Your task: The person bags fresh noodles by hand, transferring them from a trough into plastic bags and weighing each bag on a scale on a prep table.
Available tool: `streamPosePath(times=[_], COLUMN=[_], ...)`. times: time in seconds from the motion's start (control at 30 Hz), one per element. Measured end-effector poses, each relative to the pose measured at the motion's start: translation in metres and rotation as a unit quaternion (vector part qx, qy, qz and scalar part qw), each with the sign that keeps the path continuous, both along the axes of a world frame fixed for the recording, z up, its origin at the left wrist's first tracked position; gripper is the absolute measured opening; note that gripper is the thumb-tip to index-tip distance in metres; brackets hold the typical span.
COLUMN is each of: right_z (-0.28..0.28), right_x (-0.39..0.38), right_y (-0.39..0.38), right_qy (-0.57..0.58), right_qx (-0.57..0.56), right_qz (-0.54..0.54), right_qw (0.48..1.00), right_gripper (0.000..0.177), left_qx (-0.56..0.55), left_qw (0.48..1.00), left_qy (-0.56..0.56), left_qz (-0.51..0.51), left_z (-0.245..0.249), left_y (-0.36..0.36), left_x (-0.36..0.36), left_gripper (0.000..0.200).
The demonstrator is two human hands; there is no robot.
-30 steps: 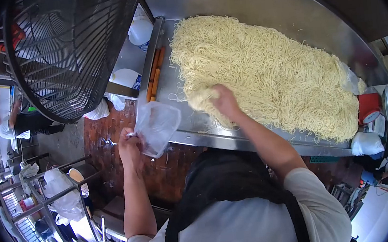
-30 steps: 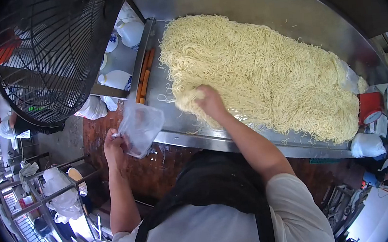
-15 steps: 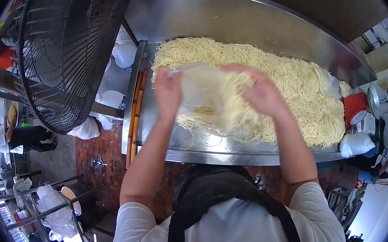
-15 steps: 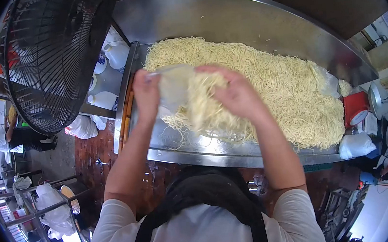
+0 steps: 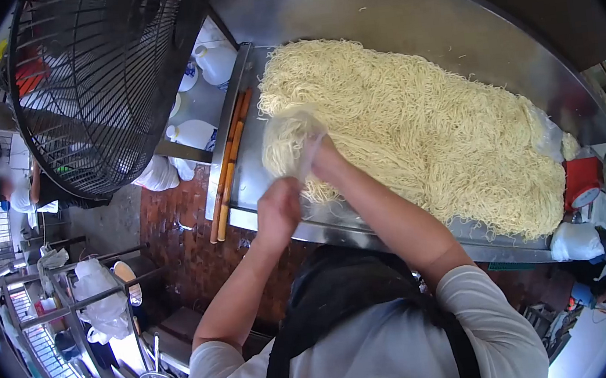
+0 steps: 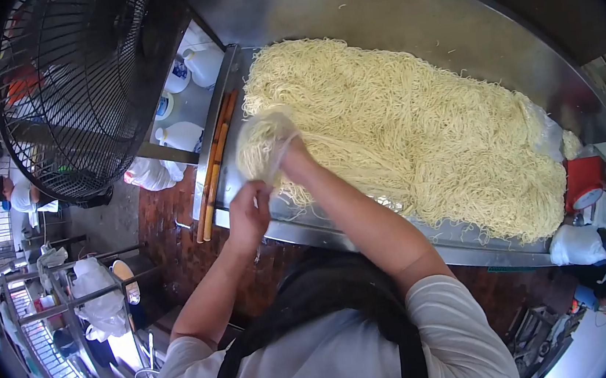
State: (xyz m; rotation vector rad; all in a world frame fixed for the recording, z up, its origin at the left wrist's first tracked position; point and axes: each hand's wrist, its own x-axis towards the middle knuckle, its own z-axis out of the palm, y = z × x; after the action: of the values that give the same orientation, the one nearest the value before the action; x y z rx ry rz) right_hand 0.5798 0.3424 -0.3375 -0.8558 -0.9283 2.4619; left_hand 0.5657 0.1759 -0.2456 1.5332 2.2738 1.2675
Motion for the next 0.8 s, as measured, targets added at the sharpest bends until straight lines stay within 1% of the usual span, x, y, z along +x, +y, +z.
streamPosePath(times=[0.03,0.07,0.1,0.17,0.2,0.3,0.33,0.37,0.43,0.47,0.5,0.53,0.57,0.6,0.63,0.67,0.7,0.73,0.77,0.8], right_z=[-0.008,-0.015,-0.02,-0.028,-0.03,-0.013,-0.014,-0.012,-0.006,-0.023,-0.051,-0.067,-0.066,-0.058,-0.052,-0.045,-0.035,-0.023,-0.017,-0.035], right_x=[0.009,0.025,0.039,0.066,0.077,0.088,0.087,0.086,0.086,0.088,0.091,0.092,0.087,0.079,0.071,0.061,0.053,0.043,0.035,0.028], right_y=[0.0,0.004,0.005,-0.01,-0.02,-0.039,-0.041,-0.04,-0.04,-0.038,-0.035,-0.03,-0.024,-0.017,-0.009,-0.002,-0.001,-0.004,-0.008,-0.014], right_qy=[-0.045,-0.089,-0.131,-0.141,-0.144,-0.139,-0.178,-0.202,-0.251,-0.197,-0.143,-0.087,-0.072,-0.055,-0.037,-0.118,-0.158,-0.198,-0.237,-0.279], right_qx=[0.088,0.176,0.263,0.446,0.531,0.619,0.579,0.608,0.658,0.67,0.679,0.685,0.651,0.612,0.571,0.597,0.648,0.692,0.73,0.778], right_qz=[0.057,0.115,0.172,0.18,0.184,0.195,0.224,0.196,0.143,0.178,0.212,0.243,0.29,0.336,0.381,0.392,0.324,0.255,0.183,0.15], right_qw=[0.993,0.974,0.94,0.866,0.814,0.748,0.763,0.743,0.696,0.693,0.689,0.681,0.698,0.714,0.726,0.69,0.671,0.646,0.614,0.542], right_gripper=[0.041,0.04,0.038,0.041,0.043,0.051,0.05,0.05,0.049,0.049,0.049,0.049,0.052,0.054,0.057,0.057,0.054,0.05,0.047,0.051], left_qx=[-0.05,-0.026,-0.001,0.078,0.118,0.088,0.129,0.144,0.173,0.175,0.109,0.043,-0.022,-0.047,-0.106,-0.164,-0.222,-0.199,-0.175,-0.15], left_qw=[0.992,0.977,0.954,0.893,0.849,0.838,0.799,0.773,0.712,0.713,0.752,0.785,0.811,0.857,0.94,0.936,0.928,0.924,0.919,0.914], left_qy=[-0.077,-0.151,-0.222,-0.382,-0.458,-0.496,-0.543,-0.585,-0.664,-0.675,-0.642,-0.603,-0.559,-0.492,-0.306,-0.289,-0.271,-0.291,-0.312,-0.332], left_qz=[0.092,0.147,0.201,0.224,0.235,0.21,0.224,0.198,0.146,0.076,0.108,0.138,0.17,0.142,0.106,0.119,0.13,0.147,0.164,0.181], left_z=[-0.013,-0.047,-0.08,-0.106,-0.116,-0.136,-0.139,-0.139,-0.124,-0.126,-0.115,-0.095,-0.084,-0.1,-0.102,-0.105,-0.102,-0.119,-0.15,-0.167], left_y=[-0.005,-0.016,-0.025,-0.026,-0.026,-0.019,-0.013,-0.015,-0.027,-0.039,-0.044,-0.046,-0.052,-0.066,-0.076,-0.083,-0.085,-0.092,-0.098,-0.101], left_x=[-0.008,-0.028,-0.045,-0.049,-0.047,-0.038,-0.038,-0.041,-0.048,-0.052,-0.045,-0.036,-0.027,-0.018,-0.007,0.003,0.01,0.012,0.013,0.014], left_gripper=[0.006,0.005,0.005,0.007,0.008,0.012,0.011,0.011,0.01,0.012,0.013,0.015,0.016,0.027,0.038,0.035,0.032,0.03,0.027,0.025])
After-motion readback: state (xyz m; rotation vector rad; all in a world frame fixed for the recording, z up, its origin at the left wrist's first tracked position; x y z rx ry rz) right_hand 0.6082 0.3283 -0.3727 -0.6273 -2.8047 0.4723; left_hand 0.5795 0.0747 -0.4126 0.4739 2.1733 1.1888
